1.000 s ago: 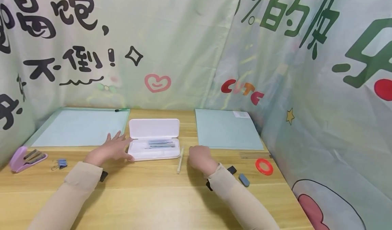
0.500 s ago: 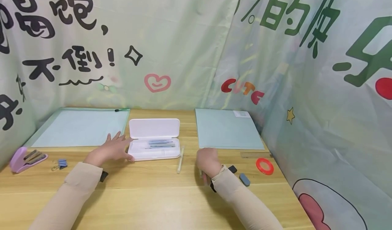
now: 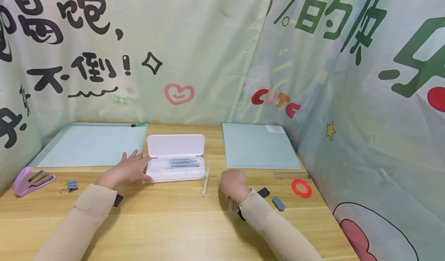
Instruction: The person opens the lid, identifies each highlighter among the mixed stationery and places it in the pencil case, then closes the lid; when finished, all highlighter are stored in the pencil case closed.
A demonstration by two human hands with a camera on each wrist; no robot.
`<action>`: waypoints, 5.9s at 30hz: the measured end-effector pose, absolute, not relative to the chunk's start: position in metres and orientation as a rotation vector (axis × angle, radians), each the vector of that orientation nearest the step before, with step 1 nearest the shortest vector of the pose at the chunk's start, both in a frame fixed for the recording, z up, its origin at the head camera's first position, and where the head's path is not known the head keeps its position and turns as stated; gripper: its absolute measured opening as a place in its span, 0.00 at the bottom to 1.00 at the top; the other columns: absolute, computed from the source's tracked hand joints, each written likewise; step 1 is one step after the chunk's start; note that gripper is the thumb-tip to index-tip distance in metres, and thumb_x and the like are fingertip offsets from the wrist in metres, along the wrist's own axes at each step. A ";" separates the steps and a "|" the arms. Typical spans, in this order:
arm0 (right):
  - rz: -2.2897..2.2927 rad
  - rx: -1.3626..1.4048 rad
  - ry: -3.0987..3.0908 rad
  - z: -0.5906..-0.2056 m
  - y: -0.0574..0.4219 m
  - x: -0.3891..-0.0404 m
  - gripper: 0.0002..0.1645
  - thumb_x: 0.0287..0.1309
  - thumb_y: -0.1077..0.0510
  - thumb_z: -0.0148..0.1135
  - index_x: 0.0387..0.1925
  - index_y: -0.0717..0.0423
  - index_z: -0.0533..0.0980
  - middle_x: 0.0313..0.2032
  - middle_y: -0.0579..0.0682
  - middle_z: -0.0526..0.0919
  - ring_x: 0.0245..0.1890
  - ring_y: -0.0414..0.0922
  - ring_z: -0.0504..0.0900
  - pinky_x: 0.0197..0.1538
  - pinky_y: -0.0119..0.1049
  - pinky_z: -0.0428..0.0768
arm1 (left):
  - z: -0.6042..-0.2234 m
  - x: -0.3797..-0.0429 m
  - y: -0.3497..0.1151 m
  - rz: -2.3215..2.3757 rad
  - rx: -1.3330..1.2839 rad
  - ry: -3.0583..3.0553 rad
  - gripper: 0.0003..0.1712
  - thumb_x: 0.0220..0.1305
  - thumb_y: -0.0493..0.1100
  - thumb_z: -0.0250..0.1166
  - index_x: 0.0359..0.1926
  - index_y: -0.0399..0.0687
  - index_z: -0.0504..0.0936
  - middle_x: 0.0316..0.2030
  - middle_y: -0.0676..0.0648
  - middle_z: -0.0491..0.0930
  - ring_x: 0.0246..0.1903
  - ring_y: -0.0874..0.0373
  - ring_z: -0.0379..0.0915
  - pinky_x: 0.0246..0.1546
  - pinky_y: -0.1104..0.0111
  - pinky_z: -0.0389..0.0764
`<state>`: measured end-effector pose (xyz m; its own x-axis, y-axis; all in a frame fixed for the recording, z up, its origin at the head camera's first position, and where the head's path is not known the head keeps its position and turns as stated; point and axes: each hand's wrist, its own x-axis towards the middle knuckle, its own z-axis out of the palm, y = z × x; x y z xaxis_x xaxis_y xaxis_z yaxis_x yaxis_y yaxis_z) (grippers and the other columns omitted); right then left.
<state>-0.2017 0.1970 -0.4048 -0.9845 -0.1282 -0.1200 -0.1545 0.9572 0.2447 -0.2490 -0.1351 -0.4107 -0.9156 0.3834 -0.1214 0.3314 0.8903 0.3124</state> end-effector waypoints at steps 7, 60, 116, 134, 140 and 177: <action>0.139 -0.273 3.142 -0.397 0.181 -0.215 0.21 0.48 0.46 0.53 0.09 0.50 0.64 0.09 0.44 0.65 0.11 0.41 0.64 0.12 0.36 0.64 | -0.412 -0.249 -0.136 0.443 0.533 2.874 0.52 0.38 0.64 0.65 0.61 0.42 0.59 0.59 0.26 0.50 0.59 0.32 0.30 0.50 0.40 0.26; 0.269 -1.253 3.216 -0.411 0.132 -0.253 0.14 0.52 0.54 0.53 0.41 0.49 0.76 0.30 0.43 0.74 0.23 0.38 0.71 0.16 0.27 0.66 | -0.413 -0.248 -0.133 0.439 0.535 2.881 0.52 0.37 0.64 0.66 0.61 0.41 0.61 0.58 0.25 0.52 0.59 0.31 0.32 0.50 0.39 0.27; -0.104 -0.381 3.264 -0.412 0.183 -0.220 0.11 0.51 0.54 0.49 0.21 0.56 0.64 0.10 0.47 0.64 0.10 0.42 0.64 0.11 0.35 0.62 | -0.409 -0.247 -0.136 0.429 0.521 2.888 0.53 0.37 0.65 0.65 0.61 0.41 0.60 0.58 0.25 0.52 0.59 0.31 0.32 0.50 0.39 0.27; 0.157 -1.259 3.227 -0.408 0.132 -0.257 0.05 0.52 0.54 0.56 0.26 0.49 0.73 0.22 0.40 0.68 0.19 0.35 0.66 0.18 0.25 0.66 | -0.417 -0.248 -0.136 0.467 0.517 2.878 0.52 0.36 0.65 0.65 0.61 0.44 0.60 0.58 0.26 0.52 0.60 0.33 0.30 0.50 0.40 0.25; 0.235 -1.244 3.194 -0.410 0.120 -0.264 0.05 0.53 0.53 0.55 0.28 0.49 0.73 0.24 0.42 0.69 0.21 0.37 0.67 0.19 0.26 0.67 | -0.419 -0.250 -0.136 0.465 0.507 2.886 0.53 0.35 0.66 0.65 0.61 0.45 0.60 0.58 0.27 0.52 0.60 0.33 0.31 0.50 0.40 0.25; 0.292 -0.420 3.084 -0.382 0.198 -0.222 0.25 0.51 0.36 0.51 0.32 0.54 0.73 0.21 0.46 0.70 0.22 0.45 0.72 0.23 0.40 0.71 | -0.415 -0.250 -0.140 0.455 0.563 2.874 0.53 0.37 0.65 0.64 0.62 0.43 0.59 0.57 0.25 0.53 0.59 0.31 0.31 0.49 0.38 0.26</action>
